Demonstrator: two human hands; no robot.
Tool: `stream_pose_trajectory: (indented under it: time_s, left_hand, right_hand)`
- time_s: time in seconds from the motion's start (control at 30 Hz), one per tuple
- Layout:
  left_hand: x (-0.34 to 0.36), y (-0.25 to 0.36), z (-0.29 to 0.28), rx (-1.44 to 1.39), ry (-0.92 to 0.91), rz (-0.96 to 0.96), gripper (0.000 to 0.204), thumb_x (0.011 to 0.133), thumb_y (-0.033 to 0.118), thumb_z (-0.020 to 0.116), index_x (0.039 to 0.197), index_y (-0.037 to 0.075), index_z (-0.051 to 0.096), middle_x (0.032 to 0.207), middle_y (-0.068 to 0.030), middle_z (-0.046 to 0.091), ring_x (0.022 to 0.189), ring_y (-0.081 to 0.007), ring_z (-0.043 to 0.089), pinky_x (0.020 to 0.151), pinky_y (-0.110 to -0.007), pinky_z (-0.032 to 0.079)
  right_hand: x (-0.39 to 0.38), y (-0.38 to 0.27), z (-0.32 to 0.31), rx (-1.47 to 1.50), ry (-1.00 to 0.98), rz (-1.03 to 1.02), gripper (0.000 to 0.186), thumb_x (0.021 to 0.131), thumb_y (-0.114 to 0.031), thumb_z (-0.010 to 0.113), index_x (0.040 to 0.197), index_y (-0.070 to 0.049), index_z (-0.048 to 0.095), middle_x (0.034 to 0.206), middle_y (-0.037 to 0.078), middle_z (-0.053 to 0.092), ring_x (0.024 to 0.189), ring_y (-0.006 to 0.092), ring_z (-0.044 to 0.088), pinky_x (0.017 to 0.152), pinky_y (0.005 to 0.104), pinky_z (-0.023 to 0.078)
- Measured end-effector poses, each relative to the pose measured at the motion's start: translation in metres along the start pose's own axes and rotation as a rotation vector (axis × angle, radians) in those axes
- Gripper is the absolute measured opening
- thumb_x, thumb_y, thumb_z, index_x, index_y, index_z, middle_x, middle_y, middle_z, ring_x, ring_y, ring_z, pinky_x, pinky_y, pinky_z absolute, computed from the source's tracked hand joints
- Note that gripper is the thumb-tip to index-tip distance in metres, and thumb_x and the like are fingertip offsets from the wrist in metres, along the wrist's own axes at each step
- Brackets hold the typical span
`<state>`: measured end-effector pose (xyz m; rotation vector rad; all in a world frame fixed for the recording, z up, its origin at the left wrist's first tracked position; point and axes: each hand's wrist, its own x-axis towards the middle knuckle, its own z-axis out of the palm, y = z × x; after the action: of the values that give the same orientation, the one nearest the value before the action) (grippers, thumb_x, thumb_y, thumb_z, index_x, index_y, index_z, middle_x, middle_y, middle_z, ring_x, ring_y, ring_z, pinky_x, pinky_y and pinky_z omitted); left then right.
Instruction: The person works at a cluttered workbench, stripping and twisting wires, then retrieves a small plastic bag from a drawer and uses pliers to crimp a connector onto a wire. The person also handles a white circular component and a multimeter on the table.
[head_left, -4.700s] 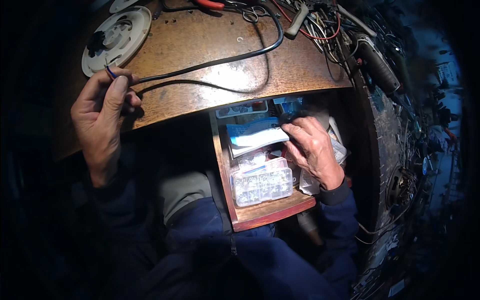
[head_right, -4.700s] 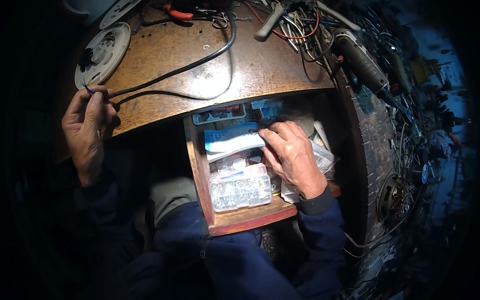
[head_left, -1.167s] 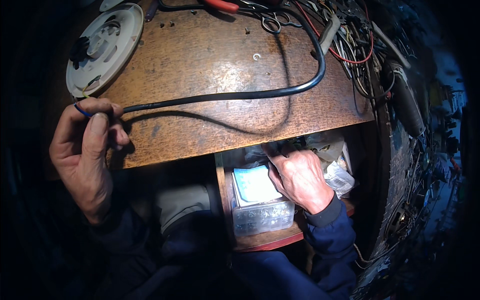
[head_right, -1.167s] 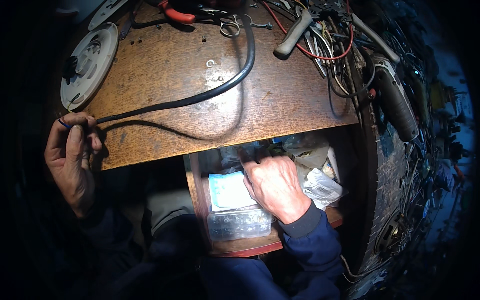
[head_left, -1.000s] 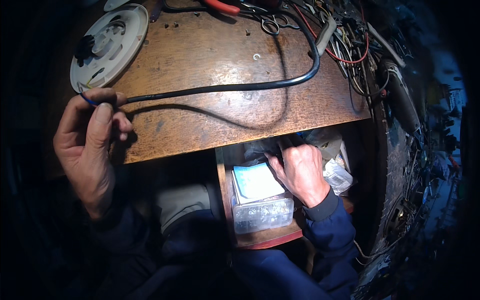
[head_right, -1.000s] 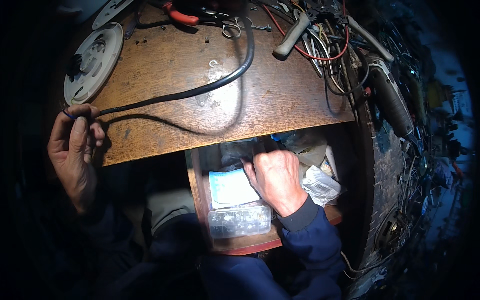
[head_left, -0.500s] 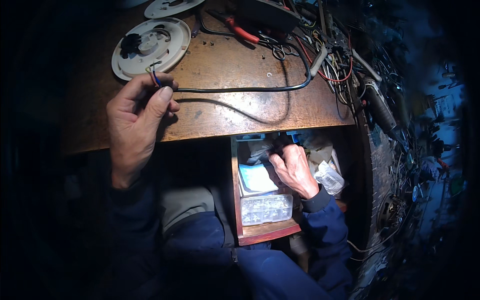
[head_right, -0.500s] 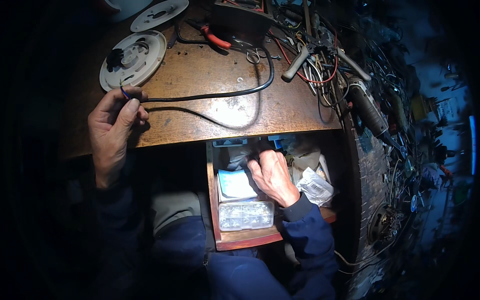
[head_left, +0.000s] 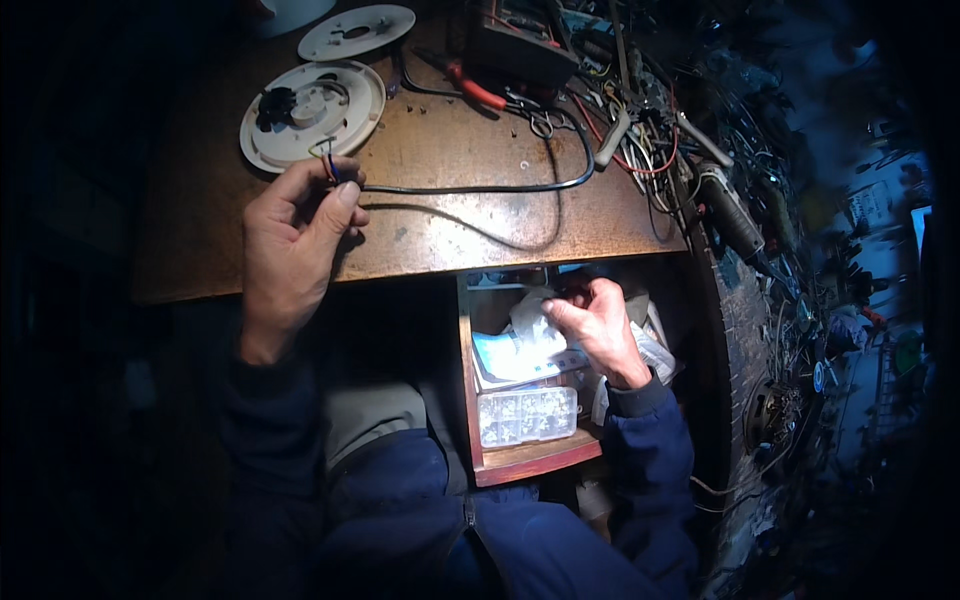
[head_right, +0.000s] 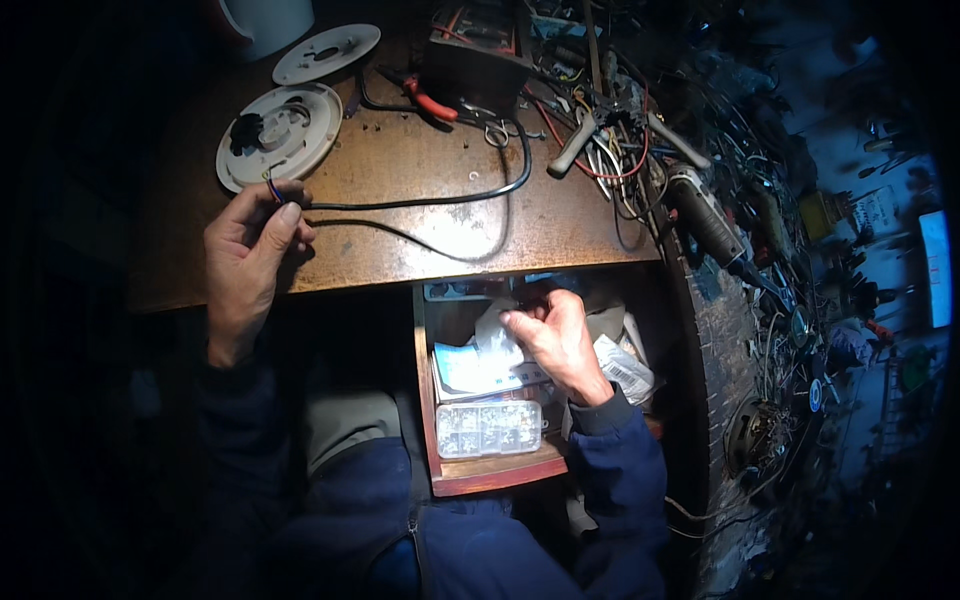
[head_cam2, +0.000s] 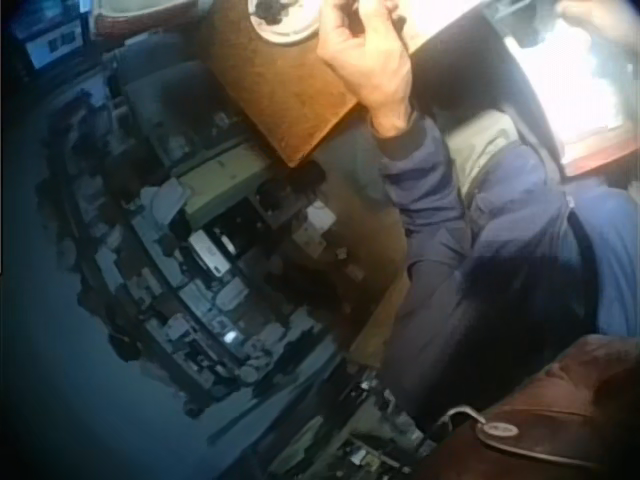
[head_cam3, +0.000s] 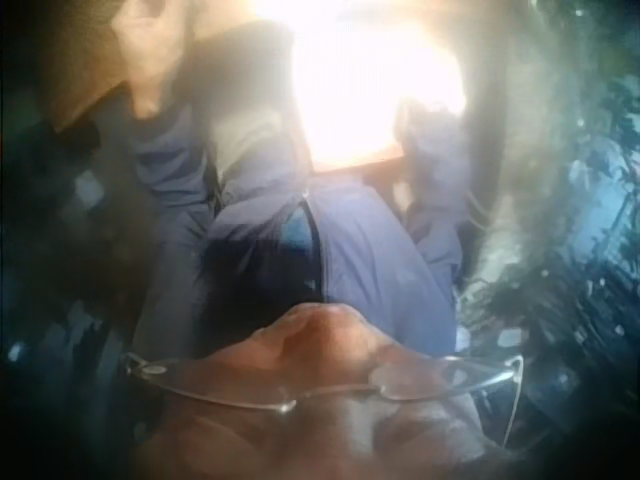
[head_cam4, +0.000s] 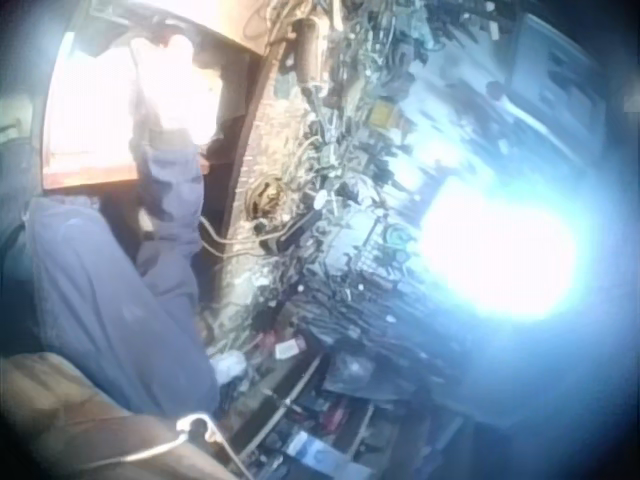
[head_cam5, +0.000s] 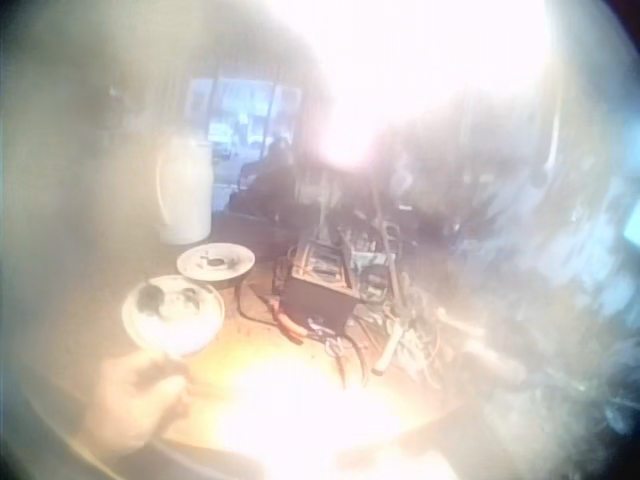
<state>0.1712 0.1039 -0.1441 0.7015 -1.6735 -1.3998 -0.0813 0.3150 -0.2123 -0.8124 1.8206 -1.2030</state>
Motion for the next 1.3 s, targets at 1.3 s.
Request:
stream_pose_trajectory:
  time_s: [1.3]
  left_hand:
    - [0.010, -0.016, -0.027, -0.283, 0.029, 0.053, 0.023, 0.108, 0.018, 0.050, 0.119, 0.001, 0.060, 0.107, -0.0118, 0.069, 0.083, -0.0081, 0.067, 0.067, -0.017, 0.051]
  right_hand:
    - [-0.225, 0.079, -0.020, 0.144, 0.432, 0.371, 0.013, 0.089, 0.003, 0.066, 0.097, 0.003, 0.055, 0.081, 0.001, 0.062, 0.069, 0.0045, 0.057, 0.062, 0.0206, 0.048]
